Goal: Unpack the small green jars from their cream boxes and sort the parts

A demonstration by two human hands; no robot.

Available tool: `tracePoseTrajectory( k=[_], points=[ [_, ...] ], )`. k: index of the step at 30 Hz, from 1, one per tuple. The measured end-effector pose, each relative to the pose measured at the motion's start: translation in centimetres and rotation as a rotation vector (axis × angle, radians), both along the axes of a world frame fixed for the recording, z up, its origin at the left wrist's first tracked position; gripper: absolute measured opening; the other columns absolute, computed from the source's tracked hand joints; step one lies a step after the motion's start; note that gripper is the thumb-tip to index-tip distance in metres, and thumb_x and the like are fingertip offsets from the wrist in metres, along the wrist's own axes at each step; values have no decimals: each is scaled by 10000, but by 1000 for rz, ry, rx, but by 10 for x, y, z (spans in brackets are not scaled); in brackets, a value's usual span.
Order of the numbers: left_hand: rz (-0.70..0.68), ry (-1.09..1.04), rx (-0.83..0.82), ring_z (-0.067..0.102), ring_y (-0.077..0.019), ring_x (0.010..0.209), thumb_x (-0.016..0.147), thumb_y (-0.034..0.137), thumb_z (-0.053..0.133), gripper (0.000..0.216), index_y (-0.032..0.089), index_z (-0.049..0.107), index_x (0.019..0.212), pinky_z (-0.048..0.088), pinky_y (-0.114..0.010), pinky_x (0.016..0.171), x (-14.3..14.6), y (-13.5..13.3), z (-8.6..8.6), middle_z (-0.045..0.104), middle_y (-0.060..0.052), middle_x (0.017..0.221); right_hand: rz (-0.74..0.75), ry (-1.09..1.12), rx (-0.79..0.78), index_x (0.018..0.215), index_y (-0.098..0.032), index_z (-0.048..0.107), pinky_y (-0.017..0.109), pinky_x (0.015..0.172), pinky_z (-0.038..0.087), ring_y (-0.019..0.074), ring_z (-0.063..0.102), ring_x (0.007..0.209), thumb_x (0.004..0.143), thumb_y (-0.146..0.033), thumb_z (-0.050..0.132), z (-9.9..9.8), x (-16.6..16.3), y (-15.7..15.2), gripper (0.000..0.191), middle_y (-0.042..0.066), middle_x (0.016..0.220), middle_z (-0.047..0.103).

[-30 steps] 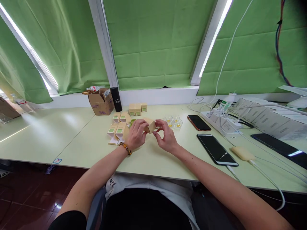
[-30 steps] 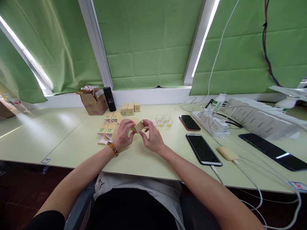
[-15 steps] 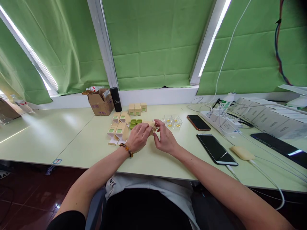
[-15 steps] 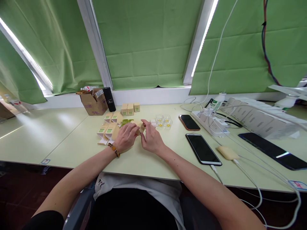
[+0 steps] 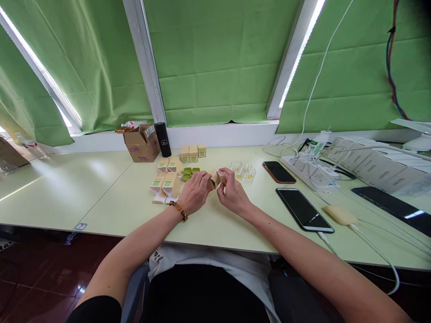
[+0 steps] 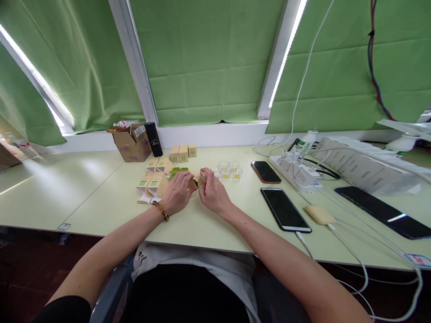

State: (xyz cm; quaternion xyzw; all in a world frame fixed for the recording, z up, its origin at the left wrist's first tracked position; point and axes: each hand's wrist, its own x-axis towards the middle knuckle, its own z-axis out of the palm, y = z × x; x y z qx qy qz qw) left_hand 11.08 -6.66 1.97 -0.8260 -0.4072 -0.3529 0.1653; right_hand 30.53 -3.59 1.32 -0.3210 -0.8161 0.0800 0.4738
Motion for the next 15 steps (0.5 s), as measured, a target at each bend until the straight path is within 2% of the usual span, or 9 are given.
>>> tracePoseTrajectory(
  k=[3, 7, 11, 15],
  points=[
    [-17, -73, -37, 589, -330, 1295, 963, 203, 658, 536, 179, 404, 1434, 569, -525, 1024, -2, 1, -2, 583, -184, 1346, 18, 99, -60, 1444, -255, 297, 369, 639, 552, 213, 683, 703, 1010, -200, 444, 1, 3, 3, 461, 134, 1186, 720],
    [-1, -159, -138, 596, -309, 1310, 969, 237, 671, 566, 189, 378, 1451, 568, -493, 1043, -5, 2, -2, 583, -178, 1376, 39, 261, -60, 1427, -274, 339, 393, 685, 598, 224, 727, 844, 1055, -254, 420, 2, 7, 10, 381, 174, 1402, 628],
    [-30, -200, -245, 638, -262, 1193, 969, 191, 640, 441, 209, 441, 1362, 587, -439, 978, -5, 1, 2, 615, -131, 1293, -17, 284, -47, 1421, -274, 410, 444, 739, 620, 219, 713, 838, 1050, -240, 410, 4, 8, 13, 372, 173, 1481, 558],
    [-72, -228, -274, 629, -259, 1156, 958, 140, 616, 334, 212, 515, 1269, 572, -451, 1001, -3, -1, 7, 624, -113, 1219, -98, 269, 130, 1353, -254, 504, 492, 889, 606, 294, 650, 1150, 1005, -160, 408, 8, 12, 18, 374, 162, 1404, 563]
  ],
)
